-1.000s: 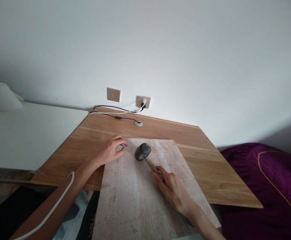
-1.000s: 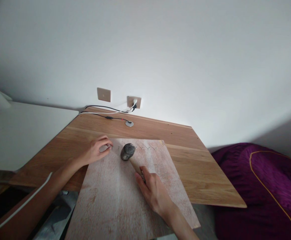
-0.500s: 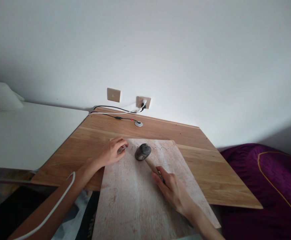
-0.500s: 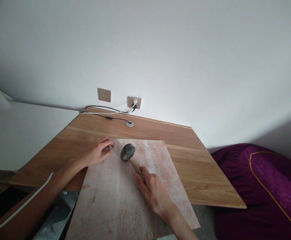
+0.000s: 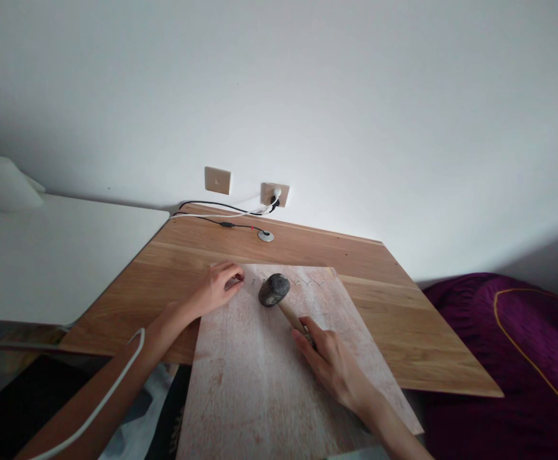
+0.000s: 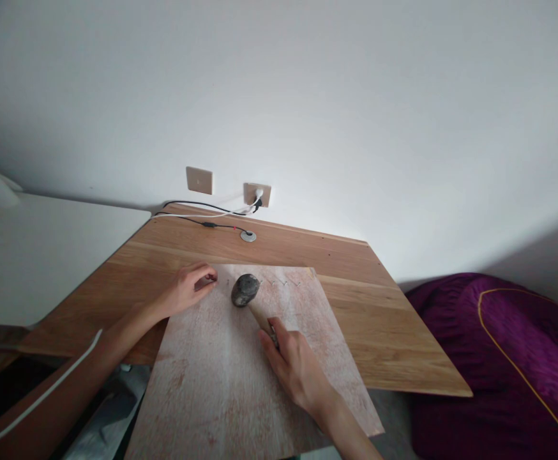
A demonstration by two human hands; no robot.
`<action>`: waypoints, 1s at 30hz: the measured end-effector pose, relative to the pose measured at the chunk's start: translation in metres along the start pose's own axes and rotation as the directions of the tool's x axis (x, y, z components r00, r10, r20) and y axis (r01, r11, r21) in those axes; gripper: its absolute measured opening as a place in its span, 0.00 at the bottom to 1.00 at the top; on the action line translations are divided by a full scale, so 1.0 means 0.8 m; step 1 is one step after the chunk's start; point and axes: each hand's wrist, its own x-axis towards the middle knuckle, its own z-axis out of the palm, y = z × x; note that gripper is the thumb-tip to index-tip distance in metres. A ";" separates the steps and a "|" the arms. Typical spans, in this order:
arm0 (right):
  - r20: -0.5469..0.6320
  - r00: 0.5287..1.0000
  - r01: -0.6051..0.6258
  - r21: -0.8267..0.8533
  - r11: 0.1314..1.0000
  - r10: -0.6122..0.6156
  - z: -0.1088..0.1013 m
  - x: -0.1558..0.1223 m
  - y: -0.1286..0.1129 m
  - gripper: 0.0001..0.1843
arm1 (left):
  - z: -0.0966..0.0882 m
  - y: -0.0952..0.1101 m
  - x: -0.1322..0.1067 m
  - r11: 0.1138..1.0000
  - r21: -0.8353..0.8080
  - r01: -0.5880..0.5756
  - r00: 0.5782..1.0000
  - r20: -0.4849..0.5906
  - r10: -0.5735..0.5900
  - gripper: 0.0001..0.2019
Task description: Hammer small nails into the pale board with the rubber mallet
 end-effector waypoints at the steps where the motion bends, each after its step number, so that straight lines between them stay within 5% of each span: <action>1: 0.004 1.000 -0.005 0.005 1.000 0.005 -0.001 0.000 -0.002 0.29 | 0.000 0.000 0.000 1.000 0.000 -0.001 1.000 -0.005 0.001 0.05; 30: 0.095 0.986 -0.138 0.023 0.990 0.136 -0.010 0.005 -0.023 0.32 | 0.005 -0.004 -0.003 0.998 -0.049 0.040 0.999 -0.009 -0.040 0.08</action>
